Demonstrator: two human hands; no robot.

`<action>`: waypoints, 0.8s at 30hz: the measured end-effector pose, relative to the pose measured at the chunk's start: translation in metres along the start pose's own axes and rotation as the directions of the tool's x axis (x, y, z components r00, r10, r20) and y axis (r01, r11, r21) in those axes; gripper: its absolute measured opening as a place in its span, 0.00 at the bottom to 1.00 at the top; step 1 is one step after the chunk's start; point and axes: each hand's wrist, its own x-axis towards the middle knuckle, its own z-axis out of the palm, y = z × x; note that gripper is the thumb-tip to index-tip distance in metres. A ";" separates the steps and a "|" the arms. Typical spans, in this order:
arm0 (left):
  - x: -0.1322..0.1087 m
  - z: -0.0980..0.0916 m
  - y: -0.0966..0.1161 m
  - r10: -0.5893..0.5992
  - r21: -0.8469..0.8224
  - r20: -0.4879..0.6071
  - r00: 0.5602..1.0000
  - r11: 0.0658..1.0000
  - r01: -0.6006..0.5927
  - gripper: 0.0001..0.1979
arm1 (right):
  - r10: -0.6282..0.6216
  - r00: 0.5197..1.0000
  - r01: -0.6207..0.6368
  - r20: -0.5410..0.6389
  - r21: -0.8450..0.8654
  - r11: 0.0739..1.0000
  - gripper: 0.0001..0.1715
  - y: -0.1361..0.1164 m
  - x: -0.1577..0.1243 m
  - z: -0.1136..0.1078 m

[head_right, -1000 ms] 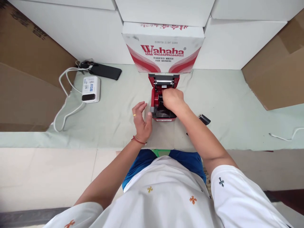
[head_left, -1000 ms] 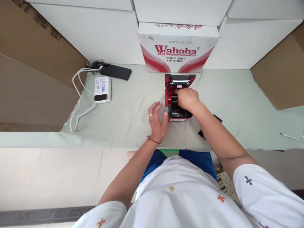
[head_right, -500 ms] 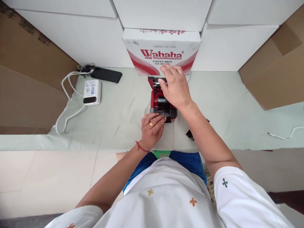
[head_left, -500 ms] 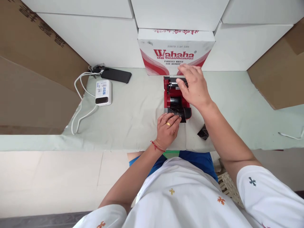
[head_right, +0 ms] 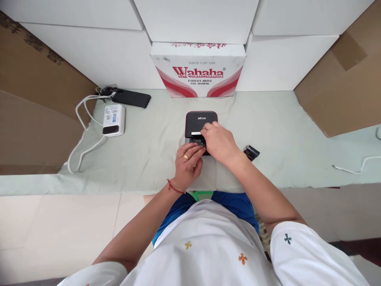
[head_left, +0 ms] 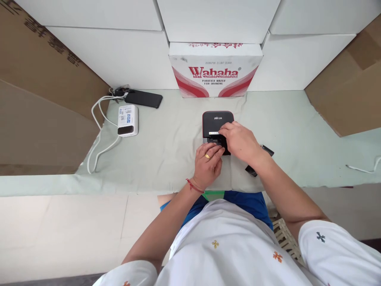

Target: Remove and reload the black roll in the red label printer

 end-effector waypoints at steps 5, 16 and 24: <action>0.019 -0.012 -0.020 -0.268 -0.184 -0.038 0.963 0.949 0.257 0.28 | 0.033 0.998 -0.030 -0.045 0.071 0.997 0.25 -0.002 -0.004 0.010; 0.027 -0.008 -0.058 -0.538 -0.434 0.068 0.840 0.742 0.511 0.23 | 0.054 0.996 -0.046 -0.069 0.123 0.991 0.27 0.007 0.001 0.013; 0.028 -0.014 -0.074 -0.588 -0.517 0.188 0.787 0.622 0.588 0.42 | 0.025 0.935 0.107 -0.355 0.348 0.932 0.26 -0.003 -0.035 0.049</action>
